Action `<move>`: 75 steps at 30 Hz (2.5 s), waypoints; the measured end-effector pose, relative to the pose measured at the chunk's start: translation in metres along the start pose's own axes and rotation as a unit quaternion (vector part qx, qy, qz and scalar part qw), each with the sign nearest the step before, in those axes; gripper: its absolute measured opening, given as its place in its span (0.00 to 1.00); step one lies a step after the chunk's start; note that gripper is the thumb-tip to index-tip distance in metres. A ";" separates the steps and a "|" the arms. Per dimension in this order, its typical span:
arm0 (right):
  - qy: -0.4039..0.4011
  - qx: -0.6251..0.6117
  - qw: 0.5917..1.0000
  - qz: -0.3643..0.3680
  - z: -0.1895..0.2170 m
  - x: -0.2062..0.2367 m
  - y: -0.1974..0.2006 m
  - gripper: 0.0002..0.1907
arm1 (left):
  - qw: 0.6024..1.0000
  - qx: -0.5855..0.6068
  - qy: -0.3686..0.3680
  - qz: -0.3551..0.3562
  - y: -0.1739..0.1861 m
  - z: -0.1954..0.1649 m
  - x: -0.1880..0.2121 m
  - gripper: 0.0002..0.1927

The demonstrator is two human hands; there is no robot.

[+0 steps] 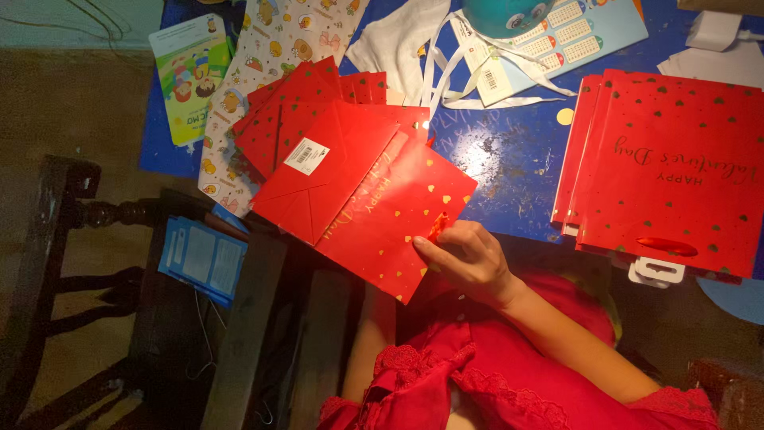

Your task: The person assembles red Valentine's Day gift bags by hand, folding and inserting white plastic handles into the side slots. The person repeatedly picks up flat bags, folds them into shape, and secures the handles, stacking completed bags on the table.

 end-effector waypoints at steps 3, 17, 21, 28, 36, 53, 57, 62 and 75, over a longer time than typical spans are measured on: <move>-0.031 -0.007 0.999 -0.011 -0.002 0.010 0.005 0.22 | 1.000 -0.030 -0.001 0.000 -0.007 0.002 0.001 0.30; -0.415 -0.320 0.797 -0.299 -0.009 0.093 0.043 0.09 | 0.869 -0.404 0.004 0.284 -0.106 0.067 0.002 0.42; -0.471 -0.316 0.727 -0.387 -0.022 0.113 0.057 0.08 | 0.848 -0.420 0.026 0.321 -0.122 0.086 0.005 0.38; -0.444 -0.366 0.667 -0.473 -0.039 0.134 0.084 0.08 | 0.813 -0.461 0.066 0.349 -0.125 0.112 0.010 0.28; -0.608 -0.385 0.626 -0.301 -0.036 0.172 0.069 0.18 | 0.768 -0.543 0.032 0.338 -0.120 0.114 0.007 0.19; -0.509 -0.365 0.770 0.122 -0.056 0.053 -0.039 0.15 | 0.419 -0.868 -0.266 -0.019 -0.077 0.004 -0.031 0.36; -0.485 -0.379 0.779 0.117 -0.056 0.049 -0.050 0.15 | 0.488 -0.832 -0.264 -0.014 -0.063 0.001 -0.032 0.29; -0.439 -0.296 0.837 0.139 -0.053 0.032 -0.051 0.13 | 0.677 -0.712 -0.183 -0.041 -0.046 -0.015 -0.036 0.15; -0.331 -0.087 0.935 0.097 -0.038 -0.018 -0.045 0.14 | 0.743 -0.626 -0.230 -0.051 -0.044 -0.013 -0.015 0.05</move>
Point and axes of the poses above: each hand's wrist, its own x-axis away from the middle knuckle, its own y-axis out of the back of the hand, z = x × y, the point moved 1 cm from there along -x, towards the middle knuckle, and after that the axes turned 4 degrees about x, right-handed, at the moved point
